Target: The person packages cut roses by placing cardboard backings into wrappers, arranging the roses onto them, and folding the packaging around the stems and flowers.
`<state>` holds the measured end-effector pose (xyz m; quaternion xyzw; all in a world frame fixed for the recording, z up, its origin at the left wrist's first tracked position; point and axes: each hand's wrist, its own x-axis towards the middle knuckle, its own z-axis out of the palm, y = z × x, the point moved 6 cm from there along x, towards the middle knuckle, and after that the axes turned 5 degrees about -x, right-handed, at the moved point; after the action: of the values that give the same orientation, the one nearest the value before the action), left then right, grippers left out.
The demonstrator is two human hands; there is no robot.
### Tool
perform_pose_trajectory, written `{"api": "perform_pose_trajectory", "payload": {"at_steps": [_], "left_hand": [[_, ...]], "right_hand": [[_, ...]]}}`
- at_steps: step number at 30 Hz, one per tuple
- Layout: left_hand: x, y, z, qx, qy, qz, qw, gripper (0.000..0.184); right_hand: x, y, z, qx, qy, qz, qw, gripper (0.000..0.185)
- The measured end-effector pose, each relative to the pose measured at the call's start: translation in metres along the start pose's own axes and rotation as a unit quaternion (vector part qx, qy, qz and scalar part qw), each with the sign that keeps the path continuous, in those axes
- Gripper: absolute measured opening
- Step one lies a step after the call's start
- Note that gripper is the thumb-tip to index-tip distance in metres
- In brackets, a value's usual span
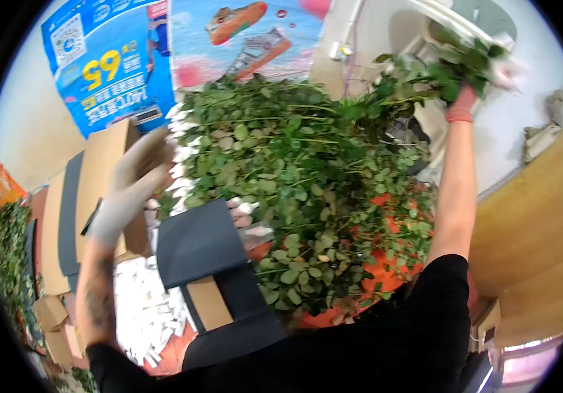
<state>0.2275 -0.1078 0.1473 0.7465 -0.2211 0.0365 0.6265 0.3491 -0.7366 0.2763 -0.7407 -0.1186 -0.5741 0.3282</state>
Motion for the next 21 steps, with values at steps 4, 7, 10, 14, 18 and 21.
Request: {"api": "perform_pose_trajectory", "payload": {"at_steps": [4, 7, 10, 14, 18, 21], "left_hand": [[-0.150, -0.020, -0.085, 0.006, 0.103, -0.079, 0.992, 0.055], [-0.186, -0.022, -0.075, -0.076, 0.135, -0.111, 0.982, 0.057], [-0.199, -0.043, -0.050, -0.081, -0.029, -0.167, 0.982, 0.038], [-0.218, -0.054, -0.010, -0.004, -0.203, -0.176, 0.963, 0.032], [-0.242, -0.060, -0.018, -0.178, -0.089, -0.200, 0.959, 0.036], [-0.274, -0.069, -0.030, -0.167, -0.071, -0.196, 0.964, 0.033]], "right_hand": [[0.091, -0.058, -0.172, -0.517, 0.037, -0.196, 0.832, 0.038], [0.101, -0.099, -0.183, -0.381, 0.095, -0.208, 0.896, 0.037], [0.109, -0.113, -0.139, -0.293, 0.069, -0.319, 0.899, 0.039], [-0.043, -0.248, 0.018, -0.292, -0.237, -0.391, 0.840, 0.042], [-0.243, -0.360, 0.076, -0.106, -0.622, -0.380, 0.676, 0.050], [-0.322, -0.402, 0.101, -0.060, -0.780, -0.206, 0.588, 0.054]]}}
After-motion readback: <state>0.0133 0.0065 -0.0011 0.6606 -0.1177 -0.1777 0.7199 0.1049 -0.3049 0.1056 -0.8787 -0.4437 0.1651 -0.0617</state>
